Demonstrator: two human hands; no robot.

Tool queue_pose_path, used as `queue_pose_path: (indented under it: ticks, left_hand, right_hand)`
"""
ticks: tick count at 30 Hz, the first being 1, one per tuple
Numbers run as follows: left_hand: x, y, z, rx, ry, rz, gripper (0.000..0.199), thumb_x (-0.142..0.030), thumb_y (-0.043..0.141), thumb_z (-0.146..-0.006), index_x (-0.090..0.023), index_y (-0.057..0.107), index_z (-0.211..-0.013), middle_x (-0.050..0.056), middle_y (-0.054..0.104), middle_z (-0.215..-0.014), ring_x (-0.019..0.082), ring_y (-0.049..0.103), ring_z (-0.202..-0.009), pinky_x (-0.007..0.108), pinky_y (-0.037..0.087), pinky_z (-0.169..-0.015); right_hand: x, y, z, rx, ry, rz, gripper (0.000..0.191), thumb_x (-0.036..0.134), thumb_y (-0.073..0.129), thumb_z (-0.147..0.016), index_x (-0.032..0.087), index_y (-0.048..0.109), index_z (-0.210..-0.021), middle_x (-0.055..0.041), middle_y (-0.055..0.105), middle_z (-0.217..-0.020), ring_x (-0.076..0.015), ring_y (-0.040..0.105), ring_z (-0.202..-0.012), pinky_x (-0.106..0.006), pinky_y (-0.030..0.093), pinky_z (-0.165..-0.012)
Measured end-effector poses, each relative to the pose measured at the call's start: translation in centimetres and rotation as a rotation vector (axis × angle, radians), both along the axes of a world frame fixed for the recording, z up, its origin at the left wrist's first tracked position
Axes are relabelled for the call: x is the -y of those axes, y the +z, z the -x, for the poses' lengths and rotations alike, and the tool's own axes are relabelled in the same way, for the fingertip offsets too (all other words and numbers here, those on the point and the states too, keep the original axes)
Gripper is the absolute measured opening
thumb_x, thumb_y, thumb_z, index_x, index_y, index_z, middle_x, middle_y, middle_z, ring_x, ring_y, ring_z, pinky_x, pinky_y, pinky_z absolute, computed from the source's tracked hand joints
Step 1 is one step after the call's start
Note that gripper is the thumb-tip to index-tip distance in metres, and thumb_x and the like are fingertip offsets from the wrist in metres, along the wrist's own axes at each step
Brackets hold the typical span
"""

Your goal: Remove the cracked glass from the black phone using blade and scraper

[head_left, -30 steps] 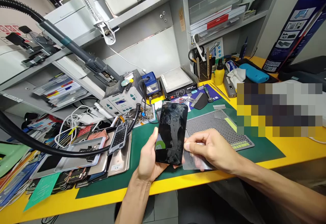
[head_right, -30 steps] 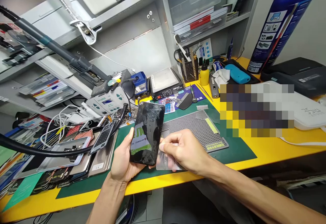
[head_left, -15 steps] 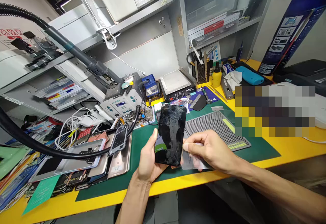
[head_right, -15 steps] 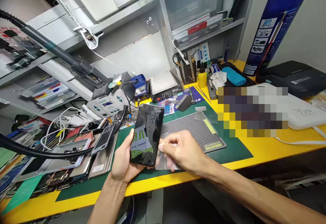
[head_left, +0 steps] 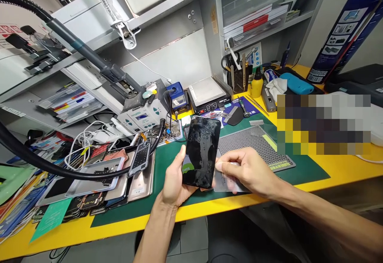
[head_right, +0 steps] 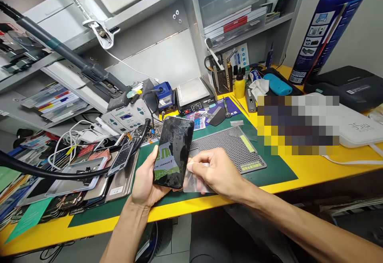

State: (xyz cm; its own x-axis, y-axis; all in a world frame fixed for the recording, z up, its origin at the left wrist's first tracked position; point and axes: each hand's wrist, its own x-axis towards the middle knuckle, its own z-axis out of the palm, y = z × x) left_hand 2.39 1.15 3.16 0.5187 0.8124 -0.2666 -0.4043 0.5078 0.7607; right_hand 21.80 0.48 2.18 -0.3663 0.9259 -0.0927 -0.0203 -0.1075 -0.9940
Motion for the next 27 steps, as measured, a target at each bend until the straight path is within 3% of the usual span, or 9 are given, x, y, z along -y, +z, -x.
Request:
queue_pose_path:
  ticks: [6, 13, 21, 27]
  left_hand:
    - [-0.12, -0.04, 0.14, 0.002, -0.002, 0.011, 0.061, -0.058, 0.034, -0.101, -0.011, 0.069, -0.119, 0.016, 0.075, -0.097, 0.026, 0.071, -0.074, 0.028, 0.045, -0.048]
    - [-0.17, -0.37, 0.49, 0.001, 0.041, 0.026, 0.051, -0.055, 0.044, -0.100, -0.015, 0.069, -0.119, 0.011, 0.076, -0.096, 0.024, 0.072, -0.077, 0.029, 0.051, -0.058]
    - [-0.09, 0.01, 0.11, 0.011, -0.008, 0.022, 0.062, -0.058, 0.032, -0.101, -0.011, 0.071, -0.114, 0.016, 0.075, -0.091, 0.027, 0.072, -0.072, 0.028, 0.044, -0.047]
    - [0.01, -0.18, 0.11, 0.003, -0.001, 0.025, 0.061, -0.059, 0.035, -0.100, -0.011, 0.069, -0.117, 0.016, 0.075, -0.092, 0.026, 0.072, -0.071, 0.027, 0.045, -0.048]
  right_hand:
    - [0.01, -0.04, -0.03, 0.017, -0.008, 0.003, 0.032, 0.038, 0.065, -0.084, 0.015, 0.064, -0.061, -0.0042, 0.065, -0.048, -0.0121, 0.055, -0.042, -0.023, 0.040, -0.045]
    - [0.12, -0.09, -0.13, 0.005, -0.010, 0.009, 0.031, 0.038, 0.066, -0.084, 0.013, 0.066, -0.064, -0.0026, 0.064, -0.047, -0.0113, 0.055, -0.042, -0.022, 0.040, -0.044]
    - [0.00, -0.30, 0.01, -0.001, -0.031, -0.009, 0.032, 0.037, 0.066, -0.085, 0.014, 0.064, -0.063, -0.0023, 0.063, -0.047, -0.0117, 0.056, -0.042, -0.022, 0.040, -0.044]
    - [0.18, -0.31, 0.02, -0.014, -0.035, -0.015, 0.031, 0.036, 0.064, -0.086, 0.015, 0.063, -0.063, -0.0016, 0.063, -0.048, -0.0117, 0.055, -0.041, -0.023, 0.041, -0.044]
